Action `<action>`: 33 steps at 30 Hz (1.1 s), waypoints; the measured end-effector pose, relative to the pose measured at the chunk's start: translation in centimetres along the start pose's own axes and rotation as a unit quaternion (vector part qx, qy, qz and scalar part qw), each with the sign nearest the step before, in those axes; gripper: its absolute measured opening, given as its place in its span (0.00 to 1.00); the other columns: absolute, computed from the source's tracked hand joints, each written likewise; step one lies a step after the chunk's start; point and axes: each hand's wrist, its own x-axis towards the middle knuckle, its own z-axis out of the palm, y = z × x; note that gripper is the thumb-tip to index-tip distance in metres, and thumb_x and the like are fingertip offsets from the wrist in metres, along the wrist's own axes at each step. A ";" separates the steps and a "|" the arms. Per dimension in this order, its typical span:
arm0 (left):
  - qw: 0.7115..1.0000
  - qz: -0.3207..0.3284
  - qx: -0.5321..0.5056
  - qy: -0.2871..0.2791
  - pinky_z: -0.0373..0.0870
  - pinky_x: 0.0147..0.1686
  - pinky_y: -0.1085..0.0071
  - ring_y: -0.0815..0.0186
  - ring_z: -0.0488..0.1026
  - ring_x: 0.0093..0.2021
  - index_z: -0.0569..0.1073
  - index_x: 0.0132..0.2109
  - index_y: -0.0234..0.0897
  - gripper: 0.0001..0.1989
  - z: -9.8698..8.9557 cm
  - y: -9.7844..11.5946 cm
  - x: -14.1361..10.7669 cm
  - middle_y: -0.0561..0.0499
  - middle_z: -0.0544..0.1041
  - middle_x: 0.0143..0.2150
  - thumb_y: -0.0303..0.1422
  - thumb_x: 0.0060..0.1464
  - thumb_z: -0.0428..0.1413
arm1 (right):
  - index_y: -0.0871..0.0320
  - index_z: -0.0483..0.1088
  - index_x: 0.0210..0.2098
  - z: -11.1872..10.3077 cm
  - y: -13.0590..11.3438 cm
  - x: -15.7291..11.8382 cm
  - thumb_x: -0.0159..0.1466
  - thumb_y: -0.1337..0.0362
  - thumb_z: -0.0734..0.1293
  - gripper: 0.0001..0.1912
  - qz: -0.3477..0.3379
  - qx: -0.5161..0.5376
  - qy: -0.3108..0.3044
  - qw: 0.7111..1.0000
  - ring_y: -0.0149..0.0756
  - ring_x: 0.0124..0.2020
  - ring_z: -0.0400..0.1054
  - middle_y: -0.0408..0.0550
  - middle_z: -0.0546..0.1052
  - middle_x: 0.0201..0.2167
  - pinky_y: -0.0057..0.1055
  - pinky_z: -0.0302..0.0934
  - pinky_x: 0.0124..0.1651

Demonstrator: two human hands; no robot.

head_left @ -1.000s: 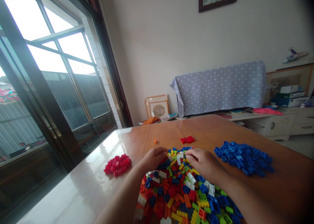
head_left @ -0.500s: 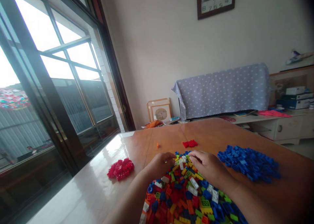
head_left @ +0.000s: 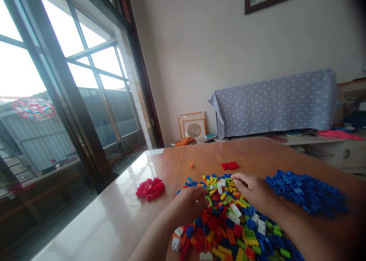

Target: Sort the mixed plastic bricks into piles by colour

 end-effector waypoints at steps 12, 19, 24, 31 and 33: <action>0.989 0.016 0.059 0.133 0.68 0.45 0.70 0.60 0.74 0.46 0.78 0.48 0.42 0.14 1.0 -5.2 0.1 0.48 0.79 0.45 0.33 0.62 0.50 | 0.52 0.64 0.65 2.2 1.1 0.0 0.65 0.47 0.63 0.32 0.009 -0.097 -0.079 0.992 0.51 0.65 0.61 0.55 0.70 0.62 0.49 0.56 0.64; 0.984 0.057 0.110 0.125 0.67 0.47 0.66 0.59 0.72 0.47 0.78 0.49 0.44 0.14 1.6 -3.8 0.0 0.47 0.77 0.45 0.33 0.63 0.49 | 0.47 0.55 0.70 4.0 0.1 0.8 0.66 0.39 0.58 0.37 0.019 -0.139 -0.140 0.980 0.56 0.73 0.43 0.54 0.55 0.71 0.61 0.41 0.68; 0.982 0.098 0.110 0.119 0.65 0.49 0.64 0.58 0.71 0.47 0.78 0.49 0.44 0.14 2.5 -3.5 0.1 0.47 0.77 0.44 0.32 0.63 0.49 | 0.42 0.68 0.61 4.2 -0.4 1.1 0.67 0.48 0.61 0.24 0.013 -0.115 -0.171 0.978 0.55 0.71 0.47 0.48 0.64 0.67 0.64 0.38 0.67; 0.983 0.093 0.115 0.108 0.64 0.45 0.65 0.58 0.71 0.46 0.77 0.45 0.43 0.11 2.7 -3.3 0.0 0.47 0.77 0.44 0.34 0.63 0.50 | 0.52 0.75 0.46 4.1 -0.9 1.2 0.62 0.61 0.65 0.14 -0.016 -0.078 -0.094 0.992 0.44 0.52 0.70 0.48 0.80 0.47 0.43 0.58 0.58; 0.983 0.093 0.115 0.106 0.64 0.44 0.65 0.58 0.71 0.46 0.78 0.45 0.43 0.11 2.7 -3.2 0.0 0.47 0.77 0.44 0.34 0.63 0.50 | 0.53 0.75 0.43 3.9 -1.0 1.1 0.61 0.63 0.65 0.11 -0.020 -0.075 -0.077 0.994 0.42 0.48 0.71 0.47 0.80 0.43 0.39 0.61 0.54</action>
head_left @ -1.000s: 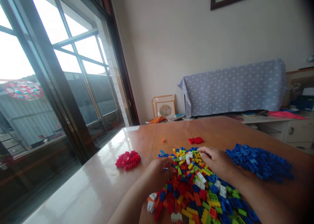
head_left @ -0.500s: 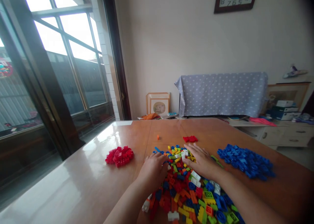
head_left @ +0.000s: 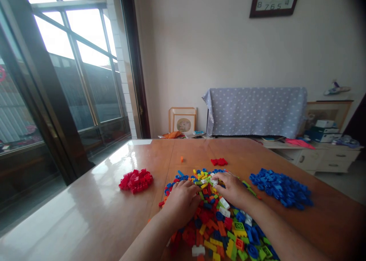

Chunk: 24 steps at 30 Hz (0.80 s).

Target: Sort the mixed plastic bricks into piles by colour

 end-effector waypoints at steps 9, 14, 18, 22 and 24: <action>0.999 -0.008 -0.040 0.024 0.66 0.49 0.63 0.57 0.72 0.48 0.77 0.48 0.42 0.13 0.4 0.1 0.1 0.46 0.77 0.46 0.34 0.62 0.50 | 0.55 0.71 0.41 -1.5 -0.5 -0.7 0.62 0.54 0.65 0.13 0.086 0.207 0.011 0.975 0.38 0.41 0.72 0.45 0.78 0.38 0.34 0.66 0.46; 0.989 -0.023 -0.142 0.022 0.68 0.52 0.64 0.56 0.71 0.53 0.72 0.59 0.43 0.20 0.3 1.3 0.1 0.45 0.76 0.53 0.34 0.61 0.51 | 0.56 0.70 0.45 -2.7 -2.8 -1.5 0.61 0.51 0.68 0.18 0.113 0.390 -0.043 0.913 0.40 0.44 0.72 0.48 0.78 0.41 0.34 0.68 0.47; 0.970 -0.042 -0.238 0.023 0.69 0.44 0.69 0.61 0.74 0.43 0.69 0.61 0.42 0.20 0.5 2.2 0.1 0.48 0.79 0.45 0.34 0.62 0.50 | 0.55 0.68 0.45 -2.7 -4.5 -2.1 0.62 0.50 0.68 0.18 0.089 0.435 -0.108 0.889 0.41 0.47 0.72 0.47 0.77 0.41 0.36 0.68 0.49; 0.962 -0.047 -0.268 0.004 0.64 0.33 0.74 0.66 0.70 0.33 0.73 0.52 0.38 0.15 1.0 2.3 0.2 0.51 0.76 0.34 0.35 0.63 0.49 | 0.54 0.68 0.44 -1.8 -5.2 -2.4 0.64 0.51 0.68 0.15 0.048 0.425 -0.126 0.895 0.41 0.46 0.72 0.46 0.77 0.39 0.35 0.67 0.49; 0.965 -0.060 -0.255 0.008 0.62 0.31 0.74 0.67 0.69 0.32 0.74 0.49 0.38 0.13 1.2 2.0 0.1 0.52 0.76 0.34 0.36 0.62 0.50 | 0.54 0.68 0.46 -1.2 -5.2 -2.6 0.65 0.53 0.67 0.15 0.036 0.420 -0.134 0.897 0.41 0.46 0.72 0.46 0.77 0.41 0.36 0.67 0.50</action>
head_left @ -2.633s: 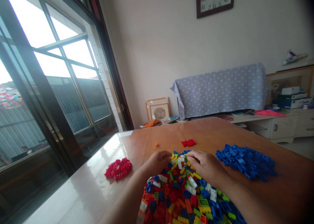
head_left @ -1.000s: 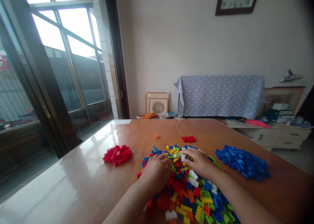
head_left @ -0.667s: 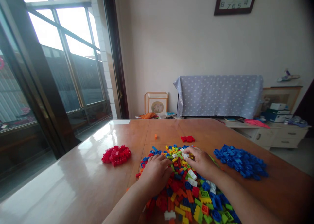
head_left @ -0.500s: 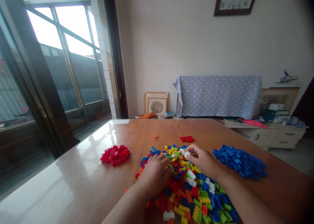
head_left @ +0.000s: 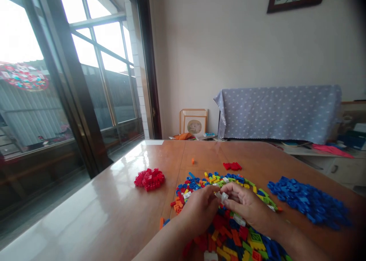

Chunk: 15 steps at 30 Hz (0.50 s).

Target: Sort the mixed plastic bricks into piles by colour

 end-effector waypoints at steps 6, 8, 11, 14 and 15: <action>0.998 -0.031 0.032 0.051 0.61 0.31 0.74 0.67 0.68 0.33 0.75 0.43 0.39 0.11 0.1 -1.1 0.0 0.53 0.75 0.33 0.38 0.62 0.51 | 0.51 0.71 0.48 -0.2 1.5 0.2 0.67 0.53 0.64 0.14 -0.016 -0.141 0.018 0.990 0.42 0.46 0.72 0.49 0.77 0.45 0.38 0.68 0.50; 0.996 -0.038 0.035 0.069 0.61 0.30 0.74 0.68 0.67 0.32 0.75 0.44 0.39 0.11 0.1 -1.6 0.1 0.53 0.74 0.32 0.38 0.61 0.51 | 0.50 0.73 0.46 -0.7 1.8 0.3 0.66 0.52 0.65 0.14 -0.030 -0.233 0.051 0.971 0.44 0.46 0.72 0.49 0.78 0.45 0.39 0.67 0.50; 0.994 -0.061 0.025 0.090 0.60 0.28 0.75 0.69 0.65 0.29 0.74 0.46 0.39 0.12 -0.2 -2.9 0.5 0.54 0.73 0.30 0.39 0.60 0.52 | 0.48 0.76 0.45 -1.6 2.2 0.4 0.65 0.51 0.65 0.14 -0.064 -0.338 0.091 0.934 0.47 0.49 0.72 0.50 0.78 0.47 0.42 0.66 0.53; 0.990 -0.076 0.016 0.118 0.58 0.26 0.76 0.70 0.64 0.28 0.73 0.45 0.38 0.12 -0.7 -4.5 1.1 0.55 0.71 0.28 0.40 0.59 0.53 | 0.46 0.76 0.50 -2.5 2.4 0.2 0.65 0.50 0.65 0.17 -0.091 -0.395 0.130 0.905 0.49 0.54 0.69 0.49 0.77 0.51 0.44 0.63 0.58; 0.988 -0.077 0.016 0.131 0.57 0.26 0.76 0.71 0.63 0.27 0.73 0.45 0.37 0.12 -0.9 -5.0 1.2 0.56 0.70 0.28 0.40 0.59 0.53 | 0.46 0.75 0.52 -2.8 2.5 0.2 0.65 0.50 0.64 0.18 -0.094 -0.406 0.138 0.898 0.49 0.55 0.69 0.49 0.76 0.52 0.44 0.63 0.59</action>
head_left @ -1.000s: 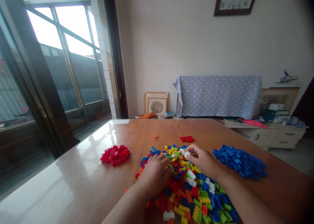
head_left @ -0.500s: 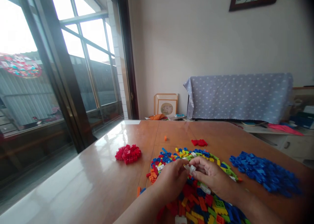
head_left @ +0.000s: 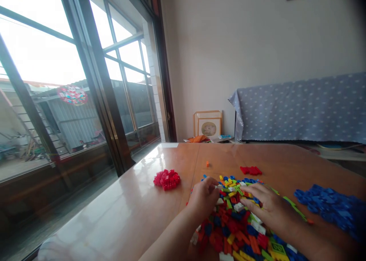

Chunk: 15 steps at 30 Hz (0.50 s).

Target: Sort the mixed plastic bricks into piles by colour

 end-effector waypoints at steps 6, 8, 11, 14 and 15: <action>0.996 0.003 -0.021 0.085 0.57 0.26 0.78 0.73 0.62 0.26 0.72 0.40 0.37 0.08 -1.4 -0.8 1.0 0.58 0.68 0.26 0.37 0.57 0.55 | 0.48 0.75 0.51 -0.2 1.6 0.2 0.68 0.50 0.59 0.19 0.020 -0.024 -0.019 0.999 0.45 0.53 0.71 0.48 0.77 0.52 0.41 0.65 0.56; 0.995 -0.007 -0.021 0.093 0.57 0.25 0.77 0.73 0.62 0.25 0.72 0.39 0.37 0.08 -2.0 -0.7 1.2 0.58 0.68 0.26 0.37 0.57 0.55 | 0.48 0.75 0.50 -0.4 1.5 0.2 0.68 0.52 0.58 0.19 0.024 -0.020 -0.021 0.999 0.45 0.52 0.72 0.48 0.77 0.51 0.40 0.66 0.55; 0.994 -0.026 0.014 0.109 0.59 0.27 0.76 0.72 0.65 0.26 0.73 0.38 0.37 0.09 -3.1 -0.4 1.4 0.56 0.71 0.27 0.38 0.57 0.56 | 0.49 0.76 0.49 -1.1 0.9 0.1 0.68 0.53 0.58 0.19 0.019 -0.002 -0.019 1.000 0.44 0.49 0.72 0.50 0.78 0.49 0.39 0.66 0.53; 0.985 -0.060 0.111 0.121 0.61 0.29 0.75 0.69 0.70 0.29 0.74 0.40 0.38 0.11 -4.6 -0.2 2.2 0.52 0.76 0.31 0.42 0.58 0.55 | 0.50 0.76 0.47 -1.6 0.4 0.1 0.68 0.53 0.57 0.19 0.024 0.016 -0.011 1.000 0.44 0.47 0.73 0.50 0.78 0.47 0.38 0.66 0.50; 0.978 -0.077 0.154 0.121 0.62 0.30 0.74 0.68 0.71 0.31 0.74 0.41 0.39 0.12 -5.2 -0.1 2.6 0.51 0.77 0.33 0.43 0.58 0.55 | 0.51 0.76 0.47 -1.6 0.3 0.1 0.68 0.53 0.57 0.19 0.026 0.020 -0.006 0.999 0.44 0.47 0.73 0.50 0.79 0.46 0.38 0.66 0.50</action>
